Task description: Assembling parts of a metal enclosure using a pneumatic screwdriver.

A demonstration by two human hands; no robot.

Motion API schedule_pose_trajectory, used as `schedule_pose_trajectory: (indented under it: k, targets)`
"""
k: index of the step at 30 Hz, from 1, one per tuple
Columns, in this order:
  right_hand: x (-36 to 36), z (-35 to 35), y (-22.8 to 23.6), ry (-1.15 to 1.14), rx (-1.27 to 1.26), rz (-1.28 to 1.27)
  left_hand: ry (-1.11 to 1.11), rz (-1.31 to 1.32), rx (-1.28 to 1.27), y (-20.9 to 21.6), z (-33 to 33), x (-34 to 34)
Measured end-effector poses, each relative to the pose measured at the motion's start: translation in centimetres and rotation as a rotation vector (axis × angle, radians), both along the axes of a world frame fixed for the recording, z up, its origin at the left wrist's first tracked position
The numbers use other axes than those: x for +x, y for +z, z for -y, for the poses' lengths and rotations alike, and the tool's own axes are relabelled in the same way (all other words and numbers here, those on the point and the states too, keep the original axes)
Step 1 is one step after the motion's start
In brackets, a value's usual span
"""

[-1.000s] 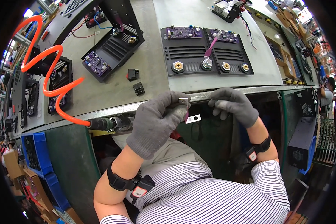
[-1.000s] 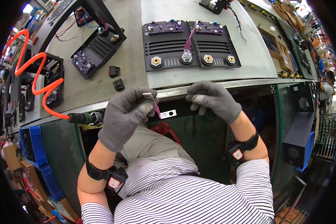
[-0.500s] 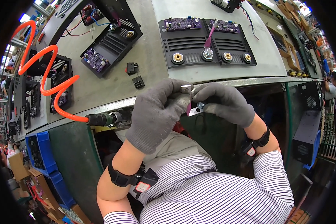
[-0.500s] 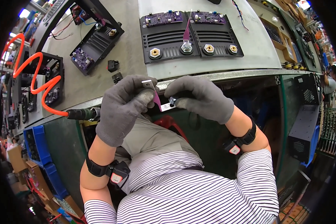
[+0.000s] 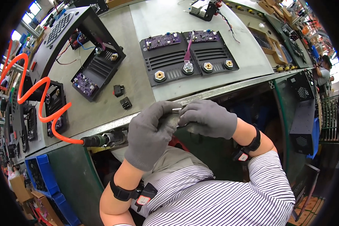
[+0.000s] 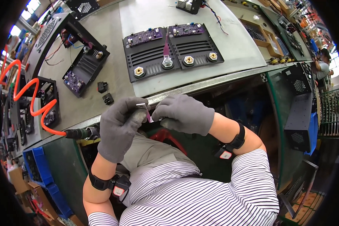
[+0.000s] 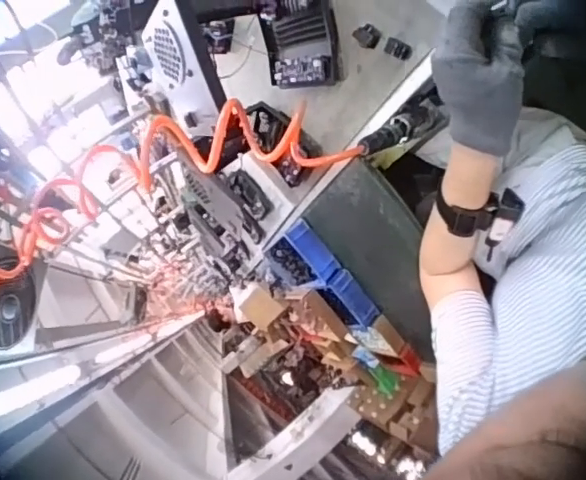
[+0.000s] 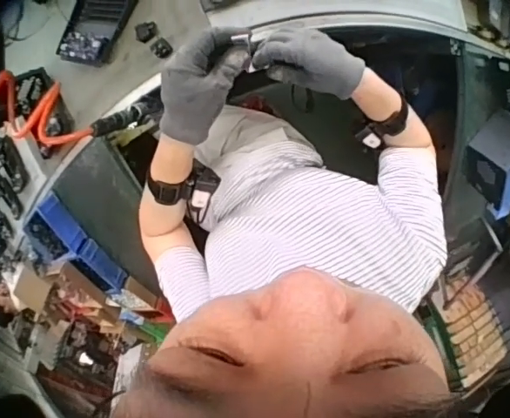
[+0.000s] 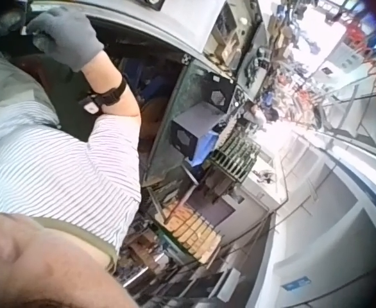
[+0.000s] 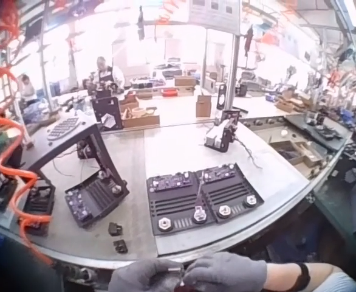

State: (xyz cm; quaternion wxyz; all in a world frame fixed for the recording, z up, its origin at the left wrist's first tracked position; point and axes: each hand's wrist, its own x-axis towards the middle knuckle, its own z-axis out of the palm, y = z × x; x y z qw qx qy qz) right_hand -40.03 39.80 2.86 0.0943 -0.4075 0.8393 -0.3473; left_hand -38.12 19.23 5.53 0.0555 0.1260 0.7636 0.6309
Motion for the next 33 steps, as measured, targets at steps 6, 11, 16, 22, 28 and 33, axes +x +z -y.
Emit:
schedule_pose_trajectory:
  k: [6,11,16,22,28,33]
  targets:
    - [0.2,-0.3,-0.1,-0.043,0.059,-0.164,-0.005,0.041,0.076,0.0,-0.3,-0.2]
    - [-1.7,-4.0,0.6,-0.329,-0.156,-0.132,0.155,0.032,0.023,1.6,0.3,-0.1]
    - [-5.8,-12.8,-1.1,-0.862,-0.35,0.057,0.034,-0.146,-0.215,1.1,2.9,1.6]
    - [-8.1,-14.3,-3.3,-0.804,-0.337,0.133,-0.039,-0.12,-0.393,1.0,7.3,4.6]
    - [-8.3,-14.3,-4.4,-0.89,-0.338,0.067,0.109,0.028,-0.447,0.2,12.0,8.0]
    - [-7.2,-14.5,-3.8,-0.833,0.01,-0.313,0.311,0.05,-0.463,-1.1,16.6,10.6]
